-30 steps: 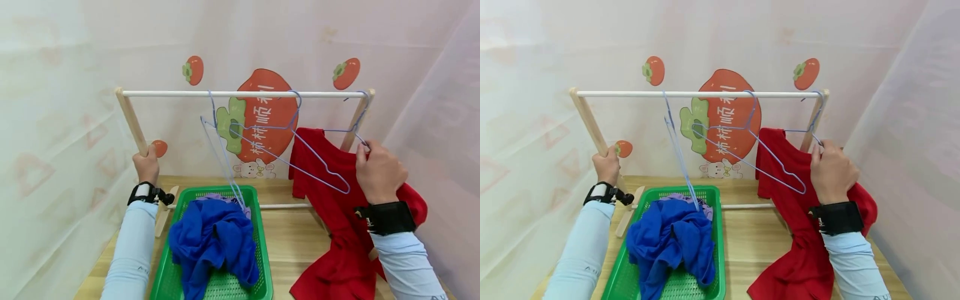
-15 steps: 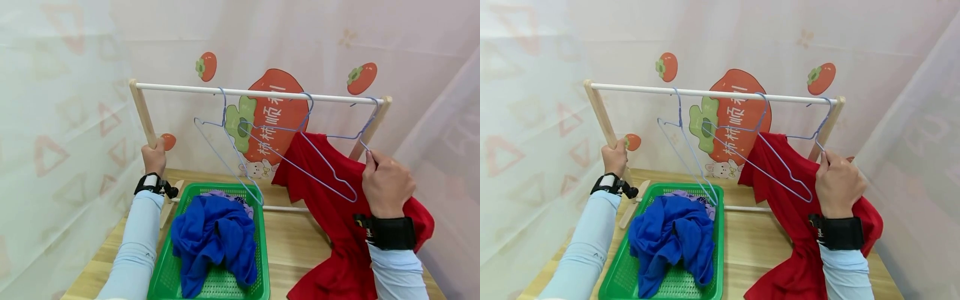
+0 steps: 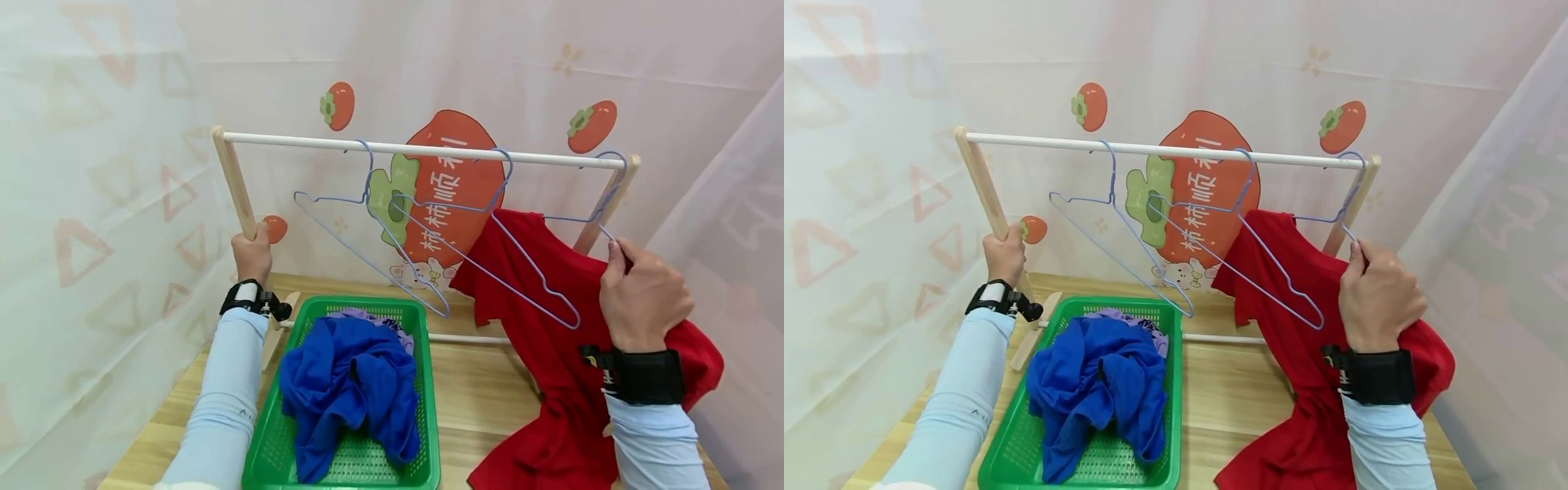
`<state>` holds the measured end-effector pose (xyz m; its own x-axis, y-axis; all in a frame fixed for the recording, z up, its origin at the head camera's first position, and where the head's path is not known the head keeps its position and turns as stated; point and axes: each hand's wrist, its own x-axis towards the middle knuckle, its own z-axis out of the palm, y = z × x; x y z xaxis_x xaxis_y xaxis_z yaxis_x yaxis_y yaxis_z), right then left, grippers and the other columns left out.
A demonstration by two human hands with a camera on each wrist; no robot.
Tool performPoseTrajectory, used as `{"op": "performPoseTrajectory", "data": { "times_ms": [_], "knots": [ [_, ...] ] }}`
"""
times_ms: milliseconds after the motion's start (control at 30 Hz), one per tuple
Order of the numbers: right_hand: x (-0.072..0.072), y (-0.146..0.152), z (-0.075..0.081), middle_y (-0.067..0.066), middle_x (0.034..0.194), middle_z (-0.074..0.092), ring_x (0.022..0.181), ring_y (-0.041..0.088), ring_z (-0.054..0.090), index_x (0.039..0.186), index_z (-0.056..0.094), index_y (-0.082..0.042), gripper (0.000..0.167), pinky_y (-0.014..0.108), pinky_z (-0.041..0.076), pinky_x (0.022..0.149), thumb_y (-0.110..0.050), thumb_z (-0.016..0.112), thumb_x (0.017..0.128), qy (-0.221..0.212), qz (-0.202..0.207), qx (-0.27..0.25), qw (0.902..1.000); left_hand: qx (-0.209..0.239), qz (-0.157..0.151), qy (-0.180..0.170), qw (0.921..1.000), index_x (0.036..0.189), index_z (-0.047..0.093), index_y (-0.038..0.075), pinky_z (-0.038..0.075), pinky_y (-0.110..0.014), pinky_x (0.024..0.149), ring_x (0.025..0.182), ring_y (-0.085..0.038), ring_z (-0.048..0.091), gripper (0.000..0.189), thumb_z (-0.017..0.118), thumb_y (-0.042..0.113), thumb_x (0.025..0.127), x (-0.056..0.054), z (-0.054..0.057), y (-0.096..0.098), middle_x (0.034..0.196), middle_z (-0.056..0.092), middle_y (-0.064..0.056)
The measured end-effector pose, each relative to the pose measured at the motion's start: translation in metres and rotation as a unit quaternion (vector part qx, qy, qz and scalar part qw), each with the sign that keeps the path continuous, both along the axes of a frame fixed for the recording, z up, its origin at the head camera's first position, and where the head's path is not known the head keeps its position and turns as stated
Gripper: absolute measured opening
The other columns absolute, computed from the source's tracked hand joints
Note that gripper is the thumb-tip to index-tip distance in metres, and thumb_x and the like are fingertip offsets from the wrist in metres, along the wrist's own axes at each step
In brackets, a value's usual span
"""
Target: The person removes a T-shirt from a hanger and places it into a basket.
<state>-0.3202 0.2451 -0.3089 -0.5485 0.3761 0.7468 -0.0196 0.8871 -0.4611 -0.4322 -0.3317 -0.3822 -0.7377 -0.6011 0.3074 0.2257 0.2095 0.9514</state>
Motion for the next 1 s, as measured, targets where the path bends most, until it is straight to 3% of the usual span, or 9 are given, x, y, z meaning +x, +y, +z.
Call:
{"op": "performPoseTrajectory", "data": {
  "times_ms": [267, 400, 500, 667, 733, 833, 933, 1000],
  "knots": [
    [0.008, 0.004, 0.01, 0.022, 0.123, 0.075, 0.106, 0.049, 0.069, 0.133, 0.074, -0.015, 0.043, 0.051, 0.042, 0.074, -0.044, 0.055, 0.108, 0.058, 0.008, -0.035, 0.9976, -0.005, -0.003, -0.015, 0.9999, 0.068, 0.039, 0.012, 0.026, -0.029, 0.041, 0.043, -0.011, 0.03, 0.046, 0.055, 0.035, 0.105, 0.002, 0.0, -0.005, 0.051, 0.031, 0.01],
    [0.021, 0.011, 0.011, 0.023, 0.123, 0.075, 0.108, 0.051, 0.069, 0.132, 0.074, -0.012, 0.043, 0.056, 0.043, 0.076, -0.042, 0.054, 0.109, 0.057, -0.003, -0.022, 0.9981, 0.0, -0.007, -0.014, 0.9999, 0.067, 0.039, 0.012, 0.026, -0.029, 0.041, 0.044, -0.012, 0.03, 0.047, 0.054, 0.036, 0.104, 0.0, -0.001, -0.004, 0.052, 0.031, 0.009],
    [0.033, 0.018, 0.002, 0.025, 0.123, 0.074, 0.107, 0.052, 0.068, 0.132, 0.073, -0.01, 0.043, 0.062, 0.045, 0.078, -0.04, 0.053, 0.109, 0.043, -0.007, -0.008, 0.999, 0.0, -0.008, -0.016, 0.9998, 0.066, 0.038, 0.012, 0.025, -0.028, 0.041, 0.043, -0.01, 0.029, 0.047, 0.054, 0.035, 0.104, 0.002, 0.003, 0.0, 0.05, 0.029, 0.011],
    [0.051, 0.035, -0.029, 0.027, 0.119, 0.074, 0.101, 0.057, 0.065, 0.128, 0.076, -0.012, 0.04, 0.065, 0.04, 0.07, -0.04, 0.057, 0.108, 0.004, -0.003, -0.025, 0.9997, 0.003, -0.01, -0.008, 0.9999, 0.068, 0.038, 0.012, 0.023, -0.025, 0.043, 0.039, -0.002, 0.025, 0.045, 0.052, 0.029, 0.107, 0.02, 0.021, 0.018, 0.048, 0.027, 0.015],
    [0.056, 0.042, -0.046, 0.026, 0.116, 0.075, 0.099, 0.057, 0.064, 0.125, 0.078, -0.014, 0.037, 0.061, 0.038, 0.063, -0.04, 0.06, 0.106, -0.006, -0.002, -0.037, 0.9993, 0.001, -0.012, -0.002, 0.9999, 0.068, 0.038, 0.011, 0.023, -0.024, 0.043, 0.038, -0.001, 0.023, 0.043, 0.051, 0.027, 0.106, 0.026, 0.028, 0.023, 0.049, 0.027, 0.015],
    [0.061, 0.047, -0.074, 0.025, 0.112, 0.076, 0.097, 0.058, 0.065, 0.12, 0.08, -0.016, 0.033, 0.055, 0.037, 0.061, -0.039, 0.065, 0.103, -0.013, 0.005, -0.069, 0.9975, -0.001, -0.012, 0.002, 0.9999, 0.067, 0.038, 0.012, 0.023, -0.024, 0.044, 0.037, 0.001, 0.023, 0.043, 0.051, 0.026, 0.106, 0.027, 0.029, 0.023, 0.051, 0.028, 0.013],
    [0.067, 0.049, -0.104, 0.021, 0.111, 0.078, 0.097, 0.045, 0.07, 0.119, 0.081, -0.016, 0.03, 0.045, 0.04, 0.065, -0.037, 0.068, 0.102, -0.025, 0.011, -0.096, 0.995, -0.002, -0.006, -0.007, 1.0, 0.067, 0.038, 0.012, 0.023, -0.025, 0.043, 0.039, 0.0, 0.026, 0.045, 0.053, 0.03, 0.106, 0.018, 0.019, 0.016, 0.051, 0.029, 0.013],
    [0.071, 0.052, -0.121, -0.002, 0.106, 0.083, 0.091, 0.019, 0.074, 0.117, 0.082, -0.017, 0.028, 0.033, 0.043, 0.069, -0.036, 0.07, 0.101, -0.041, 0.012, -0.109, 0.9931, -0.001, -0.004, -0.017, 0.9998, 0.067, 0.039, 0.013, 0.024, -0.026, 0.043, 0.042, -0.004, 0.028, 0.047, 0.054, 0.034, 0.106, 0.01, 0.01, 0.01, 0.052, 0.03, 0.012]
  ]
}}
